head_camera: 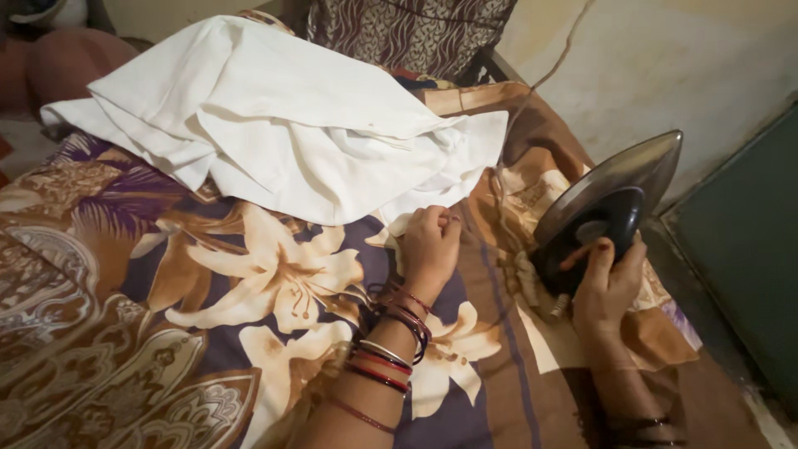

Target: The person irons a white shirt on a bed using a handheld electric iron. They plug the iron into a wall socket, then smooth and press the shirt, adjusting its position and flipping it to iron different sections.

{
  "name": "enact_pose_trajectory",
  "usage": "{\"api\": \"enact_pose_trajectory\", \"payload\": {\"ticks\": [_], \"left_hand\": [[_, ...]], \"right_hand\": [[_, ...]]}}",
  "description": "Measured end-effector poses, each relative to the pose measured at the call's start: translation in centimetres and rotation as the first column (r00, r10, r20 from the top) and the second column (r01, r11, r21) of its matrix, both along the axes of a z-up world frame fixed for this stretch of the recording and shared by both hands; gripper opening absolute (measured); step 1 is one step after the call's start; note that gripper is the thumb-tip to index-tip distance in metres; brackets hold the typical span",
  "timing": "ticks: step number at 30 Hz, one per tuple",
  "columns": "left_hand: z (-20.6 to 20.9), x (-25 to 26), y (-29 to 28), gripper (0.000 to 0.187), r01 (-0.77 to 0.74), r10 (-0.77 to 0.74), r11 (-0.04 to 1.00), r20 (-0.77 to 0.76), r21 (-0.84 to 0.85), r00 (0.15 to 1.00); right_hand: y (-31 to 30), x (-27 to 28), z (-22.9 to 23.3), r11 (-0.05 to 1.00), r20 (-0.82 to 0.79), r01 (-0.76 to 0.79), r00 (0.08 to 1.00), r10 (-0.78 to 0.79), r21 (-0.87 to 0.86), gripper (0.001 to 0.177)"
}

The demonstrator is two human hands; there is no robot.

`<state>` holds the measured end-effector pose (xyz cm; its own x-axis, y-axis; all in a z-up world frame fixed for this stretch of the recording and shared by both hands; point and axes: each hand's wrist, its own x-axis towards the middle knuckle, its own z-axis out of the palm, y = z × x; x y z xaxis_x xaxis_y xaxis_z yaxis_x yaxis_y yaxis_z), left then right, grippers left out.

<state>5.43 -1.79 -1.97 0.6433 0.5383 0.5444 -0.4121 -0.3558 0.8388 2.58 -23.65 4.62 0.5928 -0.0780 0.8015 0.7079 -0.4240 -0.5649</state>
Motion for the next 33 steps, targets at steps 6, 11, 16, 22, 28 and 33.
{"api": "enact_pose_trajectory", "payload": {"ticks": [6,11,16,22,28,33], "left_hand": [[-0.2,-0.2,0.1,0.018,-0.011,0.01,1.0,0.017,0.01,1.0],[0.1,0.1,0.3,0.015,0.008,-0.008,1.0,0.001,0.005,1.0],[0.0,0.0,-0.1,0.017,-0.015,0.019,0.998,-0.067,0.057,0.998],[0.3,-0.7,0.0,0.017,0.006,-0.005,1.0,-0.036,0.016,0.999],[0.4,-0.7,0.0,0.017,0.002,-0.002,1.0,-0.032,0.019,0.999],[0.7,-1.2,-0.1,0.018,0.016,-0.016,1.0,-0.09,0.005,0.996]], "right_hand": [[0.3,0.4,0.4,0.977,-0.051,-0.163,0.984,0.171,0.136,0.026],[1.2,1.4,0.6,0.961,-0.052,-0.209,0.974,0.222,0.179,0.025],[0.0,-0.7,-0.7,0.987,-0.102,-0.128,0.985,0.137,0.099,0.032],[-1.1,-1.8,-1.1,0.979,-0.197,-0.147,0.965,0.174,0.144,0.023],[-0.1,-1.6,0.1,0.992,-0.238,-0.042,0.969,0.069,0.119,0.026],[0.3,-1.2,0.2,0.991,-0.275,0.086,0.96,-0.055,0.102,0.035]]}}
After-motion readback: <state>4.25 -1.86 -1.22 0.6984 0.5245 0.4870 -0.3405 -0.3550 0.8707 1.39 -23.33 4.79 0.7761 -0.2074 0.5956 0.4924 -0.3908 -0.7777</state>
